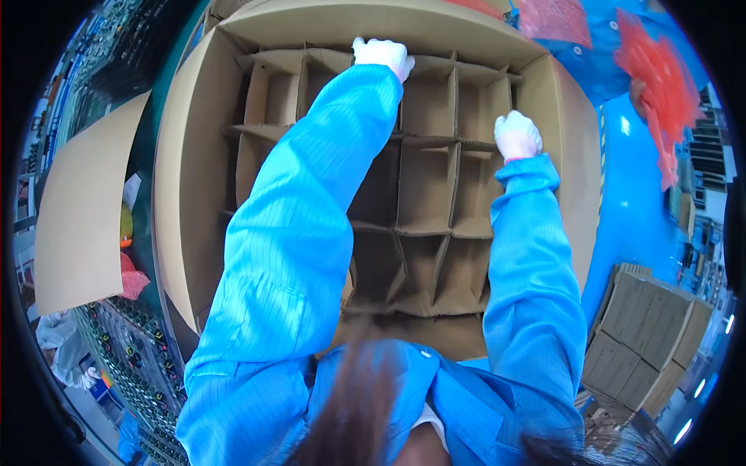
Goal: Packing printed circuit boards into cardboard boxes with dividers on an assembly line.
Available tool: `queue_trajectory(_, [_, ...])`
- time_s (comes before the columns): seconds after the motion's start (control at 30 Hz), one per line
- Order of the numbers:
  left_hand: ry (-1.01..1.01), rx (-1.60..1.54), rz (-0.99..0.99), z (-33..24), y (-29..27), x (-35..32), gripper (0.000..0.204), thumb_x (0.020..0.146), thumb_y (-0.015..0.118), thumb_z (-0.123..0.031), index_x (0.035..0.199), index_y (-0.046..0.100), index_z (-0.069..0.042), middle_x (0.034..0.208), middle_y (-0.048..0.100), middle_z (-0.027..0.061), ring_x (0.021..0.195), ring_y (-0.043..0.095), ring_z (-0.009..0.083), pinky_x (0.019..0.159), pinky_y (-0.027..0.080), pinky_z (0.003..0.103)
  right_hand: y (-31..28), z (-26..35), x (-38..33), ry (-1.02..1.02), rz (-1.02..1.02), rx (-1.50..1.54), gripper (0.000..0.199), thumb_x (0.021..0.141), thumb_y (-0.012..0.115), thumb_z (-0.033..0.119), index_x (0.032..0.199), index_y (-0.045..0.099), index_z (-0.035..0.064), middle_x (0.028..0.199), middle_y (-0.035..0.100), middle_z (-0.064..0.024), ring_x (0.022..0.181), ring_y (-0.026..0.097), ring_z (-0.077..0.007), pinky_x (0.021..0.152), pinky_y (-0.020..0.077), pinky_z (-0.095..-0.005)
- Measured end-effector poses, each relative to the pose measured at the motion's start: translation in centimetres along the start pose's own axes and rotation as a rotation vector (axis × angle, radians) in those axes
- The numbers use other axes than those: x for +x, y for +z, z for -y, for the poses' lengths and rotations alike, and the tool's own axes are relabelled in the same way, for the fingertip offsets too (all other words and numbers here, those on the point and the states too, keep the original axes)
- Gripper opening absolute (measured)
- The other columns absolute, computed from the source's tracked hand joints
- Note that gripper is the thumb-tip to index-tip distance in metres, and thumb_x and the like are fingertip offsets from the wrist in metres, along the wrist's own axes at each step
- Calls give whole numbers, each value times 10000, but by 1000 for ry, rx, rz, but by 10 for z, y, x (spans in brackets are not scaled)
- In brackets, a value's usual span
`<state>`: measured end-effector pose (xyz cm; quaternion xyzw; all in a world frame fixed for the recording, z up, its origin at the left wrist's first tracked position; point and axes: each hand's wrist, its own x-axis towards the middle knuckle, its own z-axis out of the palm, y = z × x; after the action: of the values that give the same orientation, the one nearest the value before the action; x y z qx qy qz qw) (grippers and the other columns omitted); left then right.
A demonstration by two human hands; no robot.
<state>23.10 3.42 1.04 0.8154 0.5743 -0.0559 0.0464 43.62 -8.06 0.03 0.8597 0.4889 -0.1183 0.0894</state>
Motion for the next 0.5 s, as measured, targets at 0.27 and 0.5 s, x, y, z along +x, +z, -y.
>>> queue_trajectory(0.27, [312,133,-270,85,-14,-80,372,857,443,-371,1125,535,-130,1104,568,60,999,530,257,915,367,378,-2,-13,-54,-360,-469,-68,511,798,522,393,1176,481,52,1044,582,-191,890,573,-364,780,464,-417])
queue_trajectory(0.5, [279,295,-333,178,48,-147,392,859,437,-393,1151,510,-142,1198,482,55,1104,440,266,920,357,395,18,-35,-70,-498,-352,-358,509,766,573,351,1166,481,50,1011,579,-171,876,555,-351,805,440,-405])
